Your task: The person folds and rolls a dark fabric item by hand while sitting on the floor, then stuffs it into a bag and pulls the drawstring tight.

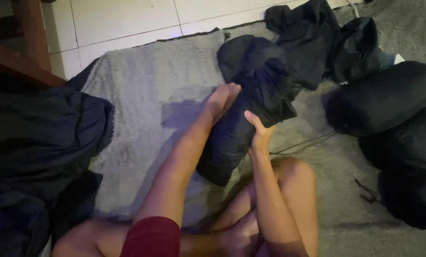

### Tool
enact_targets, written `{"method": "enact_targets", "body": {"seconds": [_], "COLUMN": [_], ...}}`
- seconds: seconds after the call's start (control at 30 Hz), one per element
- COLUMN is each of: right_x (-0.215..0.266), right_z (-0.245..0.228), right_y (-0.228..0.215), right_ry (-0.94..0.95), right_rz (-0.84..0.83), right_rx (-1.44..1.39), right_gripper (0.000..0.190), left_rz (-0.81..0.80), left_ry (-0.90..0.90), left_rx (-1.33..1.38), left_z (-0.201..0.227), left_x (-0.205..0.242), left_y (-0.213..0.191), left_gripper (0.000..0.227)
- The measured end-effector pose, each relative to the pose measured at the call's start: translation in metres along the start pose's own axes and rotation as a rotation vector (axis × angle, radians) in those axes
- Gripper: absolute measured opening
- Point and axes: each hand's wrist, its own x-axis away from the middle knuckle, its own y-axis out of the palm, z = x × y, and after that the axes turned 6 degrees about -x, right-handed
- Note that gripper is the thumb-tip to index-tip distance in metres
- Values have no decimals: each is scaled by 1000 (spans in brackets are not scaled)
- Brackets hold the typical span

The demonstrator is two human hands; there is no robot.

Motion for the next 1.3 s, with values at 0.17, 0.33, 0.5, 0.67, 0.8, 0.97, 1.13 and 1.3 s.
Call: {"method": "enact_targets", "body": {"seconds": [0.17,0.33,0.5,0.67,0.8,0.97,1.13,1.3], "right_x": [1,20,54,91,148,203,171,139], "right_z": [-2,-5,-5,-4,-39,-84,-38,2], "right_y": [1,15,29,38,66,96,83,73], "right_ry": [-19,-66,-185,-233,-228,-267,-181,-160], "right_rz": [-80,-298,-582,-922,-1162,-1302,-1221,-1300], "right_rx": [21,127,313,681,734,823,677,544], "right_gripper": [62,77,91,107,120,116,141,115], "left_rz": [128,497,607,114,11,25,15,11], "left_ry": [-498,-908,-1027,-914,-1021,-834,-501,-253], "left_rx": [769,1337,1056,395,751,932,903,665], "left_z": [-65,-104,-120,-130,-150,-138,-147,-146], "left_x": [30,79,152,209,229,244,265,279], "left_y": [-26,-98,-145,-162,-180,-194,-217,-235], "left_gripper": [20,46,45,52,72,49,42,37]}}
